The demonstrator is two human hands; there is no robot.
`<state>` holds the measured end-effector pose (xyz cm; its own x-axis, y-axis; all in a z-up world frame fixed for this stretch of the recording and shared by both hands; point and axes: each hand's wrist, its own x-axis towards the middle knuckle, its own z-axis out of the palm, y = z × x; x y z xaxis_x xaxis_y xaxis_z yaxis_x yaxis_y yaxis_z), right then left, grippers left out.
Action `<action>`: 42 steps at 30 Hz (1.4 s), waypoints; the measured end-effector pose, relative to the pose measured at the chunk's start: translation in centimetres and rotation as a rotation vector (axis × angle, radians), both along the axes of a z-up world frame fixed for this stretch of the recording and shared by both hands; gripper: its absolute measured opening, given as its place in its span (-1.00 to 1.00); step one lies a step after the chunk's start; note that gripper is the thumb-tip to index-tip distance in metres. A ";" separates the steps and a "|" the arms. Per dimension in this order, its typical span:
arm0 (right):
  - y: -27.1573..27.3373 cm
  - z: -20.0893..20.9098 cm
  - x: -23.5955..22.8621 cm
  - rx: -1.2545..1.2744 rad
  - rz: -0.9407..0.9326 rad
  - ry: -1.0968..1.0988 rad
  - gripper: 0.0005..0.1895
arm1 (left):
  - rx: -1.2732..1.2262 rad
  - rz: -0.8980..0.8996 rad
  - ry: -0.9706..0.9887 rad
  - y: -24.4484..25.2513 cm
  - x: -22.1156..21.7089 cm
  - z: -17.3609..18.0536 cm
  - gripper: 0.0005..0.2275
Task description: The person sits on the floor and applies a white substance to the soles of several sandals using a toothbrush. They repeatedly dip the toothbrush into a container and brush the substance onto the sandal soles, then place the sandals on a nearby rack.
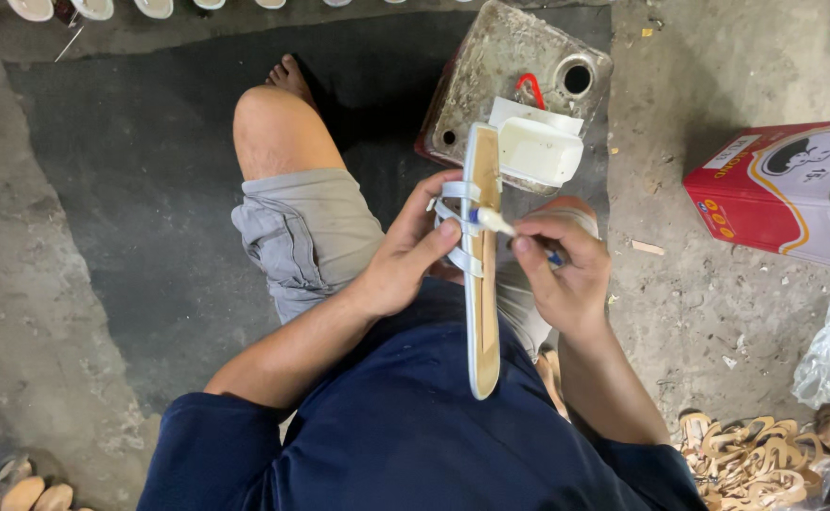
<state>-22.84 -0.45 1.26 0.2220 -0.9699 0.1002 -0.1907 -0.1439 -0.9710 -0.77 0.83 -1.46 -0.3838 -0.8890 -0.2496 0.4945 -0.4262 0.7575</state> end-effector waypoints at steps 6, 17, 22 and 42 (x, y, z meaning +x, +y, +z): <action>0.1 0.6 0.3 -0.294 0.017 0.146 -0.86 | 0.074 0.054 0.043 0.2 -0.2 1.2 -0.49; 0.8 1.5 -1.0 -0.188 -0.050 0.249 -0.90 | 0.006 0.003 0.029 0.4 -0.1 2.3 -0.48; 0.0 1.8 -0.5 -0.252 -0.003 0.163 -0.89 | -0.021 0.009 0.022 0.4 0.1 2.4 -0.49; 1.7 1.3 -0.8 -0.254 0.041 0.002 -0.88 | -0.232 -0.129 0.148 0.1 2.1 3.6 -0.10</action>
